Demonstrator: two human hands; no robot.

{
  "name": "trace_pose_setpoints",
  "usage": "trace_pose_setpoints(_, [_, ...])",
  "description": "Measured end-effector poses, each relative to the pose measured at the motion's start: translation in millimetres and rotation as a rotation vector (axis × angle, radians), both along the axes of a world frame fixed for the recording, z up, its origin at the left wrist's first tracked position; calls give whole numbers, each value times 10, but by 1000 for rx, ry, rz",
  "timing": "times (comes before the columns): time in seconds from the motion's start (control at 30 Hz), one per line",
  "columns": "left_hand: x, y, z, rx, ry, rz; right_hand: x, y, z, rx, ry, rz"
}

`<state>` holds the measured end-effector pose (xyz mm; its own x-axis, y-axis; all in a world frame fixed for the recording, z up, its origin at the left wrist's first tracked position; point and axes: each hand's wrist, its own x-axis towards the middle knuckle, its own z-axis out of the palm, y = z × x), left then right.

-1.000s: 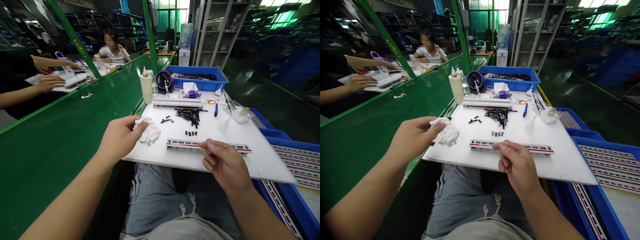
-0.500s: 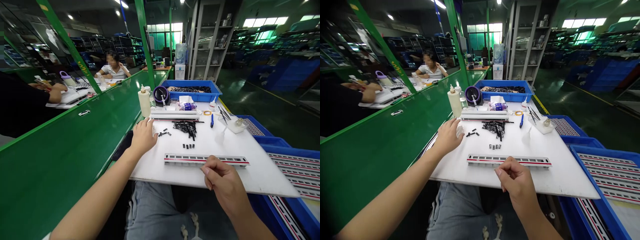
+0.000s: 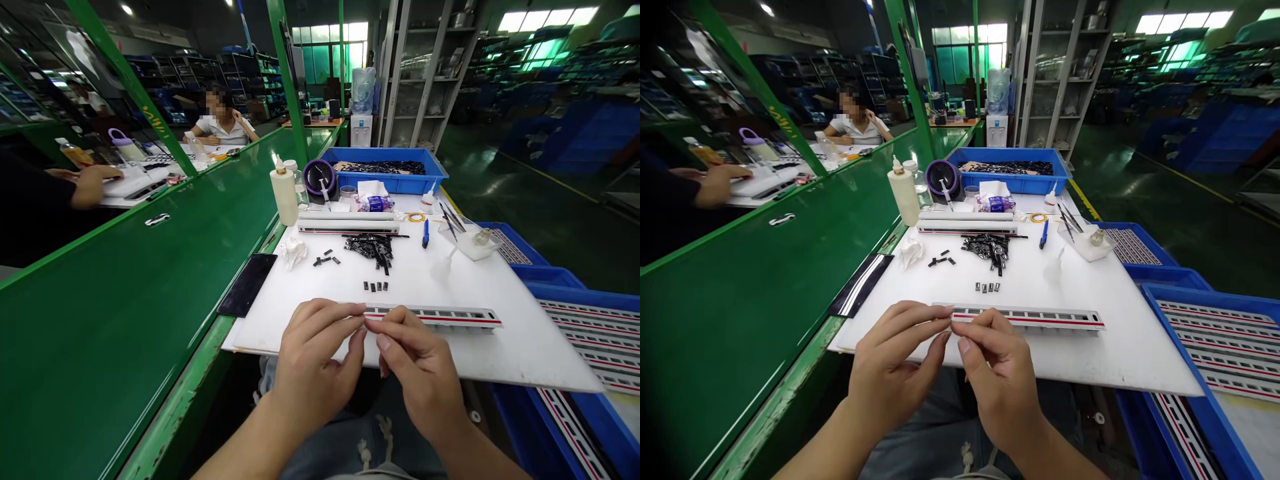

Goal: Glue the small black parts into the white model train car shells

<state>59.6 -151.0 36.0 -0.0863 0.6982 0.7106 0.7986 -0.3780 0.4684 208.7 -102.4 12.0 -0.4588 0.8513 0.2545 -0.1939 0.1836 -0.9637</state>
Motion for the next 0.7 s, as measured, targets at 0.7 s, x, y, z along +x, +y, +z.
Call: trace_pose_setpoints(0.7, [-17,-150,-150,129,90,56,-64,-175,-70,450,-195,22])
